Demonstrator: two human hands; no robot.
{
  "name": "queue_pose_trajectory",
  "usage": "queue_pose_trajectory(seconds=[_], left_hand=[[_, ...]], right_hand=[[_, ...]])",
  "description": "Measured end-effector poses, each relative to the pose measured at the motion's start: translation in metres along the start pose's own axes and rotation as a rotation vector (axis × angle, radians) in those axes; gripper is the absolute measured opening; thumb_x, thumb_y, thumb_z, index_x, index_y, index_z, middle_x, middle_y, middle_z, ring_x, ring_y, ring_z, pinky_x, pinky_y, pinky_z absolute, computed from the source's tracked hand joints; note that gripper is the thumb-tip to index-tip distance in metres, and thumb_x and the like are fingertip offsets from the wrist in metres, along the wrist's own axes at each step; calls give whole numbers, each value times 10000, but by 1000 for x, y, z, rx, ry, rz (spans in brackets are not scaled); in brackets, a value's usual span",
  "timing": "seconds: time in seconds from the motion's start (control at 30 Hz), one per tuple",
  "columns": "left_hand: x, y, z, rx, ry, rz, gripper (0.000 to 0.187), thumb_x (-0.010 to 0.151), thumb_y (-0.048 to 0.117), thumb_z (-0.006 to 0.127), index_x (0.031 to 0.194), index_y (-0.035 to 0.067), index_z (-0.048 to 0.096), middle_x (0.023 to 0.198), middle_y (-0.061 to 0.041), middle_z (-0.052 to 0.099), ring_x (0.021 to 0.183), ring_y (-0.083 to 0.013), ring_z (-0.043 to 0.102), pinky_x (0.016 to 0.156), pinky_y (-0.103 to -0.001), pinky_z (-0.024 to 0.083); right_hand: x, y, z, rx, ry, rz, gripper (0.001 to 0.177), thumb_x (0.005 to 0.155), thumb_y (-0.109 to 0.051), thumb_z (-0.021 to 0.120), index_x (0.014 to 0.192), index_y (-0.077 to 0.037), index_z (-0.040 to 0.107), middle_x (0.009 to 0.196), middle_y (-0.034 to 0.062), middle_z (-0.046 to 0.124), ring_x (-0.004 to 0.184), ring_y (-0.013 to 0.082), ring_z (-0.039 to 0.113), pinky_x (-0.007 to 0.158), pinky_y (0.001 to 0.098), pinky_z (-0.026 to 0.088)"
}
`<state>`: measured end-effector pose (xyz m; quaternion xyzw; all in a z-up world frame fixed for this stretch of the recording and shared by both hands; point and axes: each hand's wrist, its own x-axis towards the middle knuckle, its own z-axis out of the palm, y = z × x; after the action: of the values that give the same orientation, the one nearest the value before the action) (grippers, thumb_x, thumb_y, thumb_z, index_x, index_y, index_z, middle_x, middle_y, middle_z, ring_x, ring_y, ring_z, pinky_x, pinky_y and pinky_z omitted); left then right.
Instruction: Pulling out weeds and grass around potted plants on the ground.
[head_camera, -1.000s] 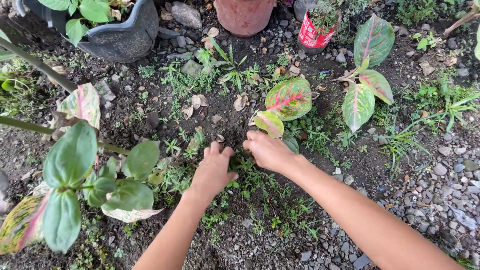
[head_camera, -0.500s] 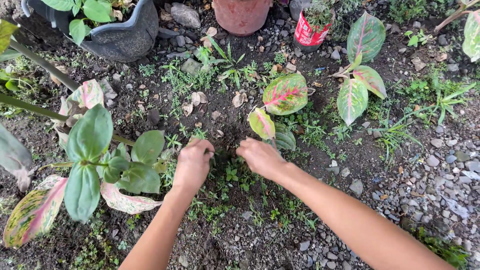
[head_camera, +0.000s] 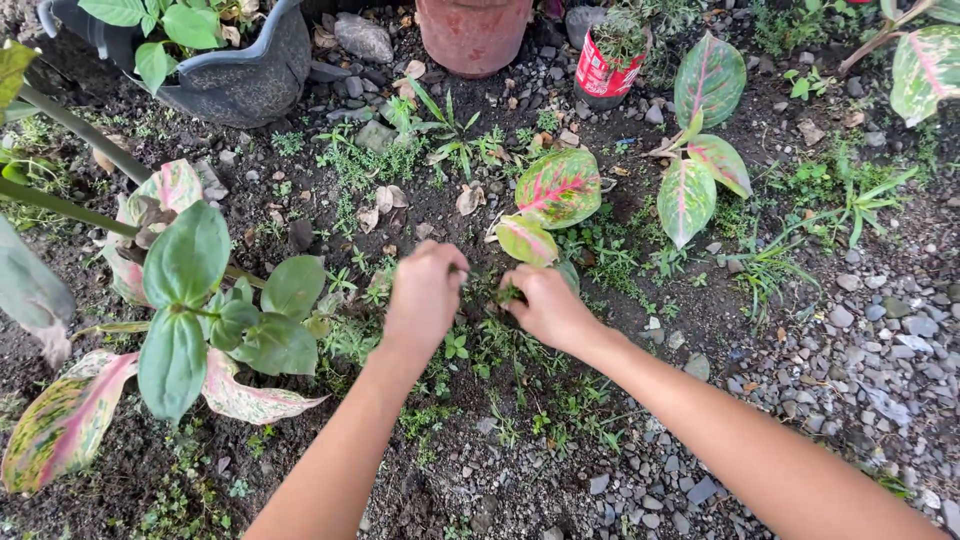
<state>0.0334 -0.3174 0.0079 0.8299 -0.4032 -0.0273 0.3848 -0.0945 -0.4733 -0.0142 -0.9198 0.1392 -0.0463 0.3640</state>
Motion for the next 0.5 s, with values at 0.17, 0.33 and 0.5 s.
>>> queue_pose_trajectory(seconds=[0.17, 0.33, 0.5], left_hand=[[-24, 11, 36, -71, -75, 14, 100, 777, -42, 708, 852, 23, 717, 886, -180, 698, 796, -363, 712, 763, -454, 581], [-27, 50, 66, -163, -169, 52, 127, 747, -33, 718, 857, 27, 698, 897, -186, 702, 855, -397, 704, 787, -481, 565], [-23, 102, 112, -175, -349, 136, 133, 774, -4, 722, 896, 29, 682, 943, -200, 682, 914, -421, 676, 816, -516, 542]], right_hand=[[-22, 14, -7, 26, 24, 9, 200, 797, -14, 718, 996, -20, 727, 1028, 170, 741, 989, 350, 725, 897, 431, 551], [-51, 31, -30, 88, 88, 103, 254, 762, -47, 757, 1012, -18, 723, 1008, 191, 737, 969, 373, 719, 865, 438, 557], [-102, 60, -69, -27, 125, 313, 243, 773, -90, 743, 1009, -36, 719, 957, 201, 734, 937, 380, 725, 828, 452, 563]])
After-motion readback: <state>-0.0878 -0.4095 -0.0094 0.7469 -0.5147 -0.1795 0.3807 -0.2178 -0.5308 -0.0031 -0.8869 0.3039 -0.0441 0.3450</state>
